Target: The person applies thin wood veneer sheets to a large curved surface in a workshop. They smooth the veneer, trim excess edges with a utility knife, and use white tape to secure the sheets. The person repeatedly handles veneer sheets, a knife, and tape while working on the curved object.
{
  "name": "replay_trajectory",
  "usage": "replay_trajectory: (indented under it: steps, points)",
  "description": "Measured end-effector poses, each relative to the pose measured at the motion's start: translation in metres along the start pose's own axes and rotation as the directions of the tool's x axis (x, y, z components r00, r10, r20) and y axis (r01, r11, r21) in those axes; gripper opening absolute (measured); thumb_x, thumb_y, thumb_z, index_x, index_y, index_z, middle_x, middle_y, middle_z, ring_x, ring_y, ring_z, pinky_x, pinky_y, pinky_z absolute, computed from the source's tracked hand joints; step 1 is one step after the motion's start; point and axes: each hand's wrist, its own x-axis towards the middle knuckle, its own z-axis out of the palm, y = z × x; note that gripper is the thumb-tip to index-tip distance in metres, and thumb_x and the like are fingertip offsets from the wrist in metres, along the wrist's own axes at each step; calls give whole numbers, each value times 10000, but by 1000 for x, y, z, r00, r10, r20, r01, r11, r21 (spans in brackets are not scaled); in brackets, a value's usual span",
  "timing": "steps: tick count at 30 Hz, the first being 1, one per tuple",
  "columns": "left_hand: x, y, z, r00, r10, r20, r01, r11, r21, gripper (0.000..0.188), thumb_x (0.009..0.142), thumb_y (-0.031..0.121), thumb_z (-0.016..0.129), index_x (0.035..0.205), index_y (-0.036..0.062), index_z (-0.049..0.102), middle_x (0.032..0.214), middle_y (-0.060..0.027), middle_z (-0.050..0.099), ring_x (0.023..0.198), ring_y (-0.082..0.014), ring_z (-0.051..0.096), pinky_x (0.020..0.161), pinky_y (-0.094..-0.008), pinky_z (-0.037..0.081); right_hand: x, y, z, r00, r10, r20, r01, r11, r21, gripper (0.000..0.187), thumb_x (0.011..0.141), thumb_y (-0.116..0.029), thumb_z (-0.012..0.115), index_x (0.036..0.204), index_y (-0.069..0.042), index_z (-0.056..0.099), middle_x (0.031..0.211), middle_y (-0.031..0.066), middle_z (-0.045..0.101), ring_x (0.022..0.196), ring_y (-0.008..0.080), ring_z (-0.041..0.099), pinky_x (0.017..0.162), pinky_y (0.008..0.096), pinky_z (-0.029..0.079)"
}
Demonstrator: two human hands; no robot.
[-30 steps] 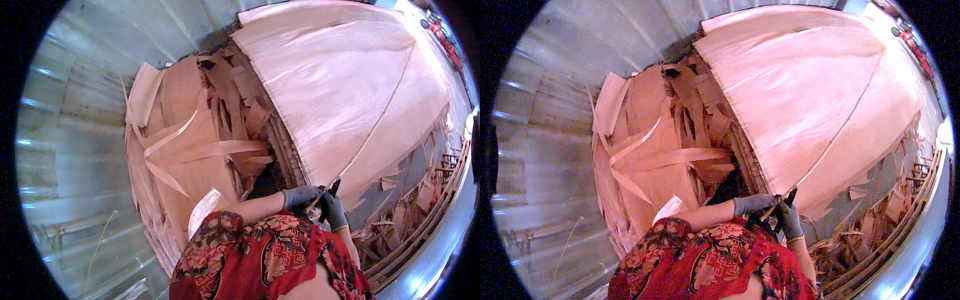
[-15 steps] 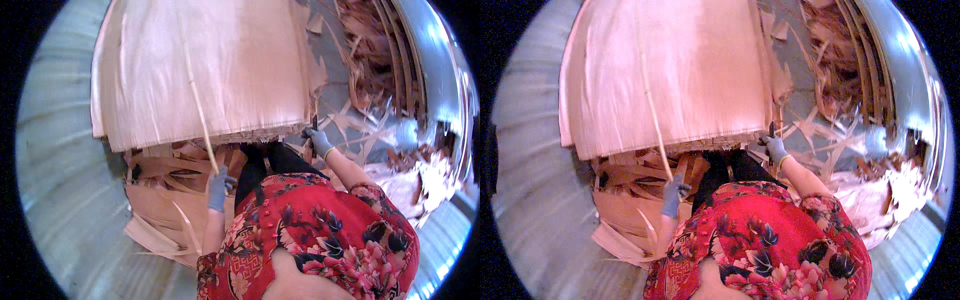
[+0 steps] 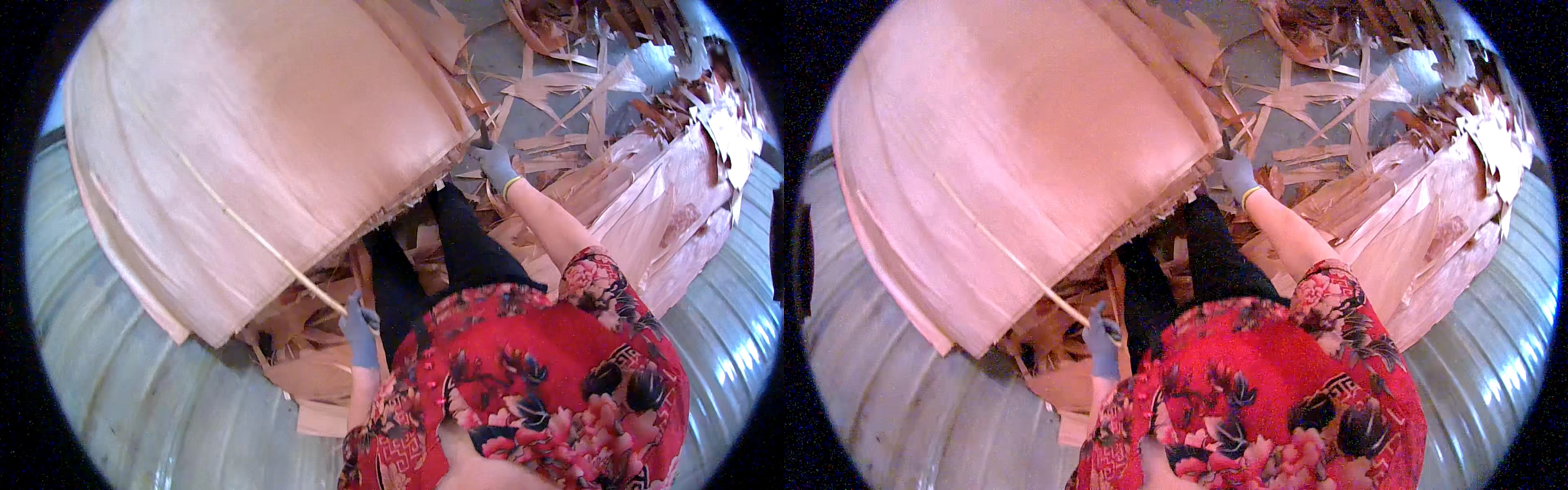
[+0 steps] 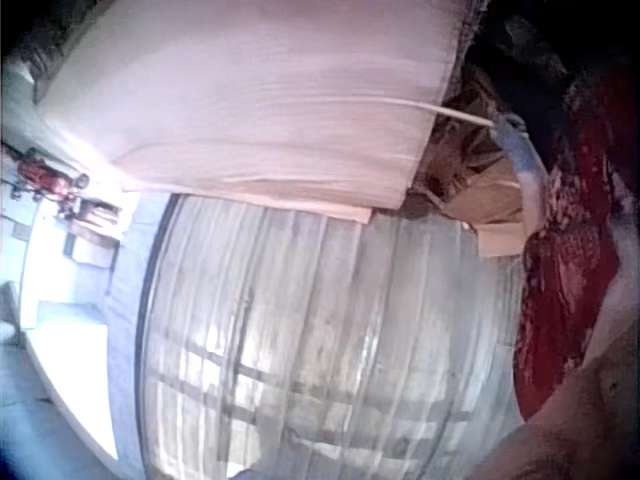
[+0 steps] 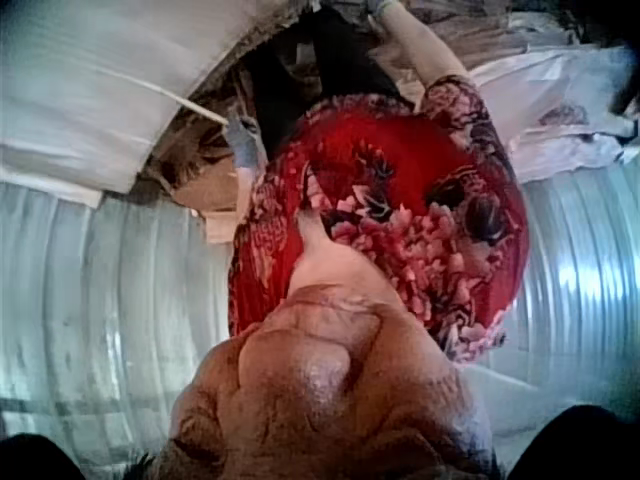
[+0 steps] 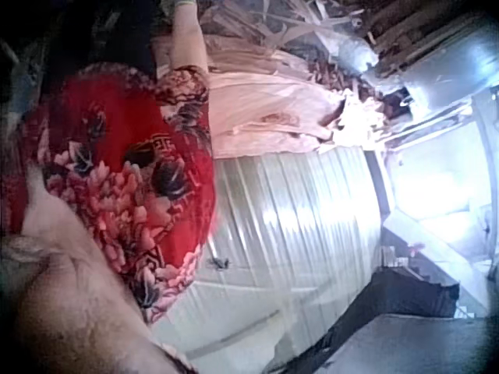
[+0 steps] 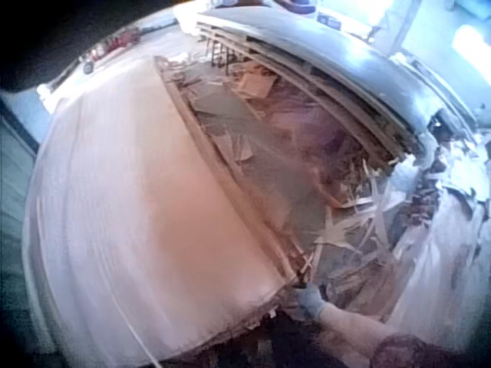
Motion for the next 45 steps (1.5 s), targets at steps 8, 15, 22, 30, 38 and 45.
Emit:
replay_trajectory:
  steps: [8, 15, 22, 30, 38, 45]
  points:
    - [-25, -17, -52, 995, -15, -95, 28, 991, 134, 428, 901, 345, 470, 1088, -33, 547, 436, -15, 432, 344, -79, 372, 335, -217, 291, 26, -19, -3, 997, -70, -41, 43, 880, -473, 531, 738, -390, 646, 1130, -54, 520, 947, 200, 618, 887, 368, 587, 775, 418, 463]
    - [-25, -17, -47, 990, -70, -125, 91, 980, 174, 462, 907, 350, 465, 1148, -41, 510, 430, 0, 391, 341, -73, 361, 335, -205, 278, 29, -14, -3, 995, -72, -67, 29, 868, -495, 476, 726, -295, 667, 1145, -108, 541, 883, 140, 639, 837, 313, 609, 717, 384, 465]
    - [-42, -34, -21, 923, 208, -325, -71, 920, 386, 416, 901, 326, 488, 1013, -58, 604, 693, -83, 586, 510, -133, 472, 444, -282, 372, -38, -84, -27, 918, -334, 213, 387, 641, -663, 272, 748, -278, 599, 943, -87, 598, 822, 144, 634, 806, 334, 609, 691, 413, 475]
    - [14, -20, 12, 984, 133, -115, -120, 986, 118, 401, 860, 394, 548, 769, 6, 587, 474, 20, 401, 397, -77, 369, 385, -260, 303, -108, -219, 13, 526, -214, 823, 828, 352, -437, 209, 712, -291, 593, 834, -133, 652, 784, 134, 634, 739, 315, 621, 673, 411, 486]
    - [142, -38, 50, 987, 158, 24, -159, 954, 255, 386, 818, 381, 564, 701, 15, 539, 533, -111, 532, 506, -239, 553, 504, -366, 404, -187, -243, 228, 269, -136, 953, 876, 445, -184, 296, 782, -371, 556, 869, -104, 647, 801, 138, 631, 766, 329, 601, 686, 415, 471]
    - [128, -33, 31, 972, 4, 236, -2, 1000, -8, 359, 813, 370, 586, 721, 25, 544, 549, -84, 556, 411, -164, 517, 403, -287, 399, -206, -222, 308, 285, -72, 956, 855, 471, -219, 282, 784, -342, 562, 899, -99, 645, 818, 160, 629, 763, 345, 597, 708, 420, 466]
